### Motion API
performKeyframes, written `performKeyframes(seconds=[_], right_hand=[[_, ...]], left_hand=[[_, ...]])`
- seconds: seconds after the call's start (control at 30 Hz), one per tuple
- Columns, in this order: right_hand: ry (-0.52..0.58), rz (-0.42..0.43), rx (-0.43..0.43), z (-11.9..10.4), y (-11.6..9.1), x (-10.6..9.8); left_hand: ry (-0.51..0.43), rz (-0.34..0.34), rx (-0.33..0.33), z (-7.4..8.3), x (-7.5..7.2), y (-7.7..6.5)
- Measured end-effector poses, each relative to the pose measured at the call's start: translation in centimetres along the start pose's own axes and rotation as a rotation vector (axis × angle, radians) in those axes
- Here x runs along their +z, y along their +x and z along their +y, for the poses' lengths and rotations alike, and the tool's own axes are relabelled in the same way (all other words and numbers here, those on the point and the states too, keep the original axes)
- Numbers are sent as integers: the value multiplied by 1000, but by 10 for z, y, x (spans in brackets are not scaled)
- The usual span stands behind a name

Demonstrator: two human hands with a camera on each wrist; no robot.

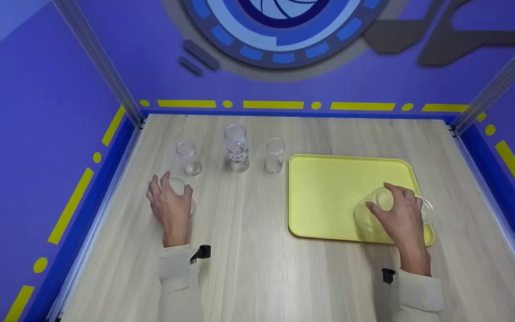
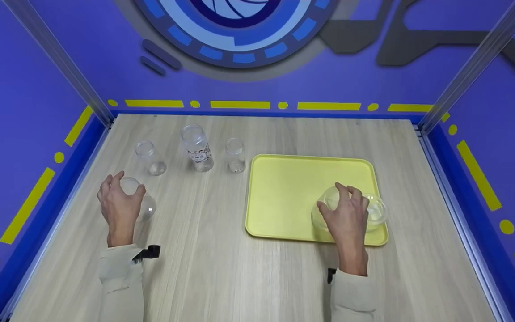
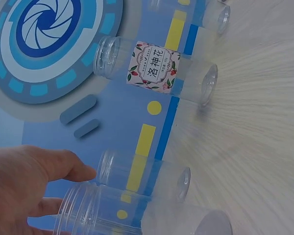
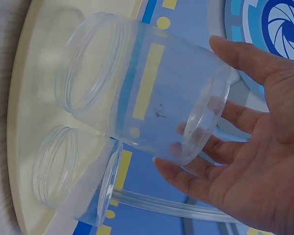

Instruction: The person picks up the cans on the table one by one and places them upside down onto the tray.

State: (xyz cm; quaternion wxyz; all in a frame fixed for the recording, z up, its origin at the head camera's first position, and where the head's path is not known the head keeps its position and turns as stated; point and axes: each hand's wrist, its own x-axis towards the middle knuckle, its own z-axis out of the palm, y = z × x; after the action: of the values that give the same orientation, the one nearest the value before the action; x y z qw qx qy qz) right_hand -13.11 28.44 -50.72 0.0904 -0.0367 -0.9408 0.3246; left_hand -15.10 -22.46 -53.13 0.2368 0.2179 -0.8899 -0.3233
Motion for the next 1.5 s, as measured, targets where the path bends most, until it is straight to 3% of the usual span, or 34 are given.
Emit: performKeyframes(seconds=[1.5], right_hand=[[-43,-82,26,4,6,2]], left_hand=[[27,-71,-68,-1,-4,-2]])
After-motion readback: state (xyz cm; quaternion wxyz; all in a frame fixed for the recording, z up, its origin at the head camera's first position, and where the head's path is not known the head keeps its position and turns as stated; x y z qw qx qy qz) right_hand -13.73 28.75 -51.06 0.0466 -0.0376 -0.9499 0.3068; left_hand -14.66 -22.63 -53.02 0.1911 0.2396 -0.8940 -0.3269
